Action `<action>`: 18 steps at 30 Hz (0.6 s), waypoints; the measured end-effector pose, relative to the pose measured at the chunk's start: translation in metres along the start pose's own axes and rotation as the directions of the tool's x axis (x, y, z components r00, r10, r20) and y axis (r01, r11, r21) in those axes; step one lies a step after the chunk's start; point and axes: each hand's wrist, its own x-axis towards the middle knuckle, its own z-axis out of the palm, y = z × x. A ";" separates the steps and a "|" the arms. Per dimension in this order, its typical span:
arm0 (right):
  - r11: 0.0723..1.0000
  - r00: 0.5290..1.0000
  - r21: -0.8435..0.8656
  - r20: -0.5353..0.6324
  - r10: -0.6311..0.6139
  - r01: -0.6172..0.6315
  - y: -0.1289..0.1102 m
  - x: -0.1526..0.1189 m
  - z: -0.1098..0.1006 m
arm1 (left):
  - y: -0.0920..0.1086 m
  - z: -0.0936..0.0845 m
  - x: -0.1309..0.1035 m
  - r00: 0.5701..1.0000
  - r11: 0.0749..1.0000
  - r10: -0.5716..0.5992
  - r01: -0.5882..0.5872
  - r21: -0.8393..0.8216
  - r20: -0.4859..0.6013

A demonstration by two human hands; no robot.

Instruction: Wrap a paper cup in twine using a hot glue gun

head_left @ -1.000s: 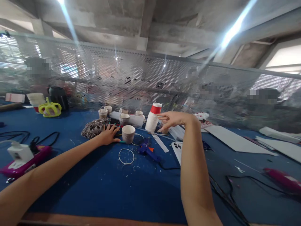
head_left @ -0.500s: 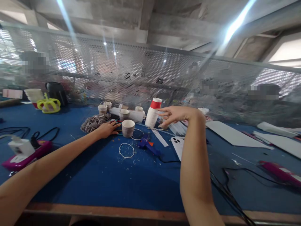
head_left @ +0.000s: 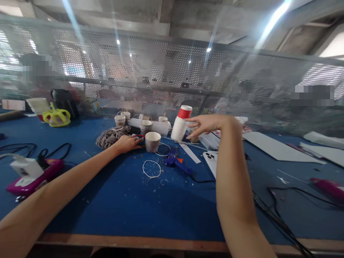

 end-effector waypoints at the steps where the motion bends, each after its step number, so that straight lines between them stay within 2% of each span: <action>1: 1.000 1.000 -0.024 0.009 0.008 -0.007 -0.001 0.003 0.001 | -0.001 0.001 -0.001 1.000 1.000 -0.009 0.009 -0.009 -0.019; 5: 0.990 0.996 -0.129 -0.065 -0.057 0.048 -0.009 0.017 0.009 | -0.004 0.002 -0.004 0.991 0.997 -0.071 0.068 -0.034 -0.112; 8: 0.989 0.998 -0.148 -0.069 -0.002 -0.008 -0.013 0.026 0.016 | -0.003 -0.001 -0.005 0.984 0.996 -0.084 0.078 -0.040 -0.159; 12: 0.978 0.990 -0.155 -0.046 0.132 -0.138 -0.011 0.029 0.021 | -0.001 -0.003 -0.005 0.980 0.998 -0.042 0.031 -0.059 -0.197; 15: 0.983 0.988 -0.112 -0.048 0.144 -0.148 -0.006 0.028 0.022 | -0.001 -0.002 -0.005 0.974 0.998 0.019 -0.032 -0.054 -0.228; 18: 0.987 0.990 -0.076 -0.038 0.137 -0.140 -0.003 0.027 0.022 | -0.001 -0.002 -0.007 0.983 0.999 0.022 -0.030 -0.042 -0.183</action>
